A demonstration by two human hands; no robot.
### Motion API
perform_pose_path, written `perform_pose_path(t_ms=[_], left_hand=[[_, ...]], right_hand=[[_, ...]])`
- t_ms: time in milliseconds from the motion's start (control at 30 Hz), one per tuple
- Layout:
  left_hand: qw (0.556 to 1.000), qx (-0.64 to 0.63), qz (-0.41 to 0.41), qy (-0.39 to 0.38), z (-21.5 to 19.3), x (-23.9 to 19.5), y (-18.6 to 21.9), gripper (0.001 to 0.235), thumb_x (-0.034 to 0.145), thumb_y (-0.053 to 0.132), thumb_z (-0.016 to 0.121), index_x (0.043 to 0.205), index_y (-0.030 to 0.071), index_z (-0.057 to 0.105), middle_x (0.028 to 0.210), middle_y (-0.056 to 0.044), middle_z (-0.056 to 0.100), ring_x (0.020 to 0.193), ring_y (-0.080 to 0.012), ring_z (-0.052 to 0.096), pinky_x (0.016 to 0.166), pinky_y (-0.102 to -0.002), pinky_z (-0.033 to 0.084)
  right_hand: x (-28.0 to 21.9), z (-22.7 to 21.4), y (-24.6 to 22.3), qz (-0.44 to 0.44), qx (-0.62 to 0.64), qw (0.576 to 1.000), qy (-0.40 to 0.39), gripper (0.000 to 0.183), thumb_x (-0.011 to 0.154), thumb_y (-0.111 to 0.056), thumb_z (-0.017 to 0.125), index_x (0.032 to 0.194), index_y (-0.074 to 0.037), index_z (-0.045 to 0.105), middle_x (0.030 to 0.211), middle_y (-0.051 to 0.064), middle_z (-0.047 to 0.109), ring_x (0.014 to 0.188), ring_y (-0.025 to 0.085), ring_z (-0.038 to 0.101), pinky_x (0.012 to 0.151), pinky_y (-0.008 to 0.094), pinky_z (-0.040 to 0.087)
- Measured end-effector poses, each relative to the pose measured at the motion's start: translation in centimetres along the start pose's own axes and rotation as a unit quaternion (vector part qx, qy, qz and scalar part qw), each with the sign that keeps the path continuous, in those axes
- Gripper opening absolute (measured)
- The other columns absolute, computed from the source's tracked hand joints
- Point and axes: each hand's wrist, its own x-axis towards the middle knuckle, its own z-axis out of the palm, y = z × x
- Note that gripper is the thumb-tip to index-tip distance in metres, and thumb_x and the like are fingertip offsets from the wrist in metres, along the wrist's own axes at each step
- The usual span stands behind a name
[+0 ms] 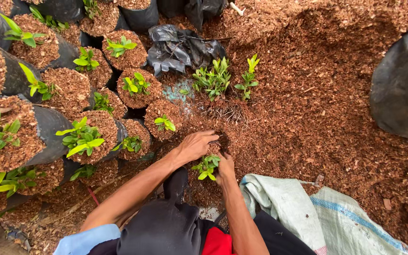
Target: The person places small plants into black plastic bags and fills them with mulch-like soil by hand, working on the ground next to a large pile of planting material.
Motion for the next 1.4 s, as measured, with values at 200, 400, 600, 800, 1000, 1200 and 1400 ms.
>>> perform_pose_path(t_ms=[200, 400, 600, 800, 1000, 1200, 1400], left_hand=[[0.995, -0.022, -0.085, -0.042, -1.7, 0.0, 0.9, 0.057, 0.086, 0.000, 0.056, 0.140, 0.016, 0.062, 0.151, -0.022, 0.051, 0.087, -0.0242, 0.067, 0.065, -0.033, 0.059], [0.997, 0.047, 0.000, 0.064, 0.1, 0.5, 0.4, 0.055, 0.087, 0.000, 0.055, 0.140, 0.015, 0.063, 0.151, -0.022, 0.050, 0.078, -0.0207, 0.068, 0.057, -0.028, 0.059], [0.970, -0.019, -0.209, -0.127, -5.1, 0.5, 4.1, 0.058, 0.091, -0.002, 0.048, 0.146, 0.015, 0.052, 0.155, -0.020, 0.043, 0.075, -0.0381, 0.070, 0.059, -0.039, 0.062], [0.996, 0.013, -0.086, 0.015, -1.8, 0.8, 2.0, 0.054, 0.087, -0.006, 0.048, 0.135, 0.012, 0.066, 0.158, -0.022, 0.042, 0.118, -0.0460, 0.065, 0.087, -0.046, 0.063], [0.984, -0.125, -0.124, 0.001, -1.8, 0.3, 0.5, 0.053, 0.092, -0.003, 0.051, 0.144, 0.010, 0.057, 0.157, -0.020, 0.046, 0.118, -0.0405, 0.064, 0.091, -0.045, 0.059], [0.942, -0.205, -0.265, 0.001, -3.2, 0.7, 3.8, 0.059, 0.093, 0.002, 0.054, 0.151, 0.012, 0.048, 0.155, -0.017, 0.050, 0.107, -0.0337, 0.068, 0.086, -0.042, 0.060], [0.937, -0.241, -0.251, 0.033, -1.3, -0.8, 2.0, 0.064, 0.097, 0.006, 0.054, 0.159, 0.008, 0.037, 0.160, -0.021, 0.040, 0.124, -0.0307, 0.057, 0.101, -0.045, 0.050]], right_hand=[[-6.4, 3.6, -6.5, 0.022, -0.096, 0.995, -0.006, 0.049, 0.090, -0.005, 0.058, 0.139, -0.008, 0.051, 0.096, 0.013, 0.071, 0.077, 0.023, 0.071, 0.064, 0.039, 0.063], [-4.9, 3.6, -4.4, 0.079, -0.053, 0.995, -0.026, 0.045, 0.094, -0.005, 0.056, 0.138, 0.003, 0.048, 0.095, 0.019, 0.069, 0.073, 0.027, 0.069, 0.060, 0.041, 0.060], [-5.5, 3.1, -7.0, 0.038, -0.089, 0.993, -0.074, 0.044, 0.091, -0.009, 0.056, 0.135, -0.005, 0.053, 0.093, 0.016, 0.070, 0.073, 0.024, 0.070, 0.058, 0.039, 0.063], [-0.6, 1.3, -3.4, -0.016, -0.188, 0.982, 0.013, 0.048, 0.100, -0.011, 0.065, 0.141, 0.011, 0.052, 0.099, 0.021, 0.069, 0.069, 0.022, 0.070, 0.052, 0.033, 0.060], [-3.0, 0.5, -6.4, -0.020, -0.055, 0.995, -0.086, 0.061, 0.090, -0.006, 0.061, 0.147, -0.012, 0.041, 0.109, 0.018, 0.070, 0.072, 0.021, 0.071, 0.055, 0.030, 0.060], [-1.8, 1.8, -5.1, -0.089, -0.039, 0.995, -0.011, 0.070, 0.087, 0.001, 0.071, 0.151, 0.001, 0.043, 0.111, 0.022, 0.070, 0.078, 0.025, 0.072, 0.059, 0.036, 0.062], [-6.9, 3.3, -4.7, 0.020, 0.031, 0.999, 0.015, 0.084, 0.093, -0.018, 0.067, 0.159, -0.018, 0.014, 0.120, 0.013, 0.065, 0.100, 0.028, 0.064, 0.091, 0.052, 0.052]])
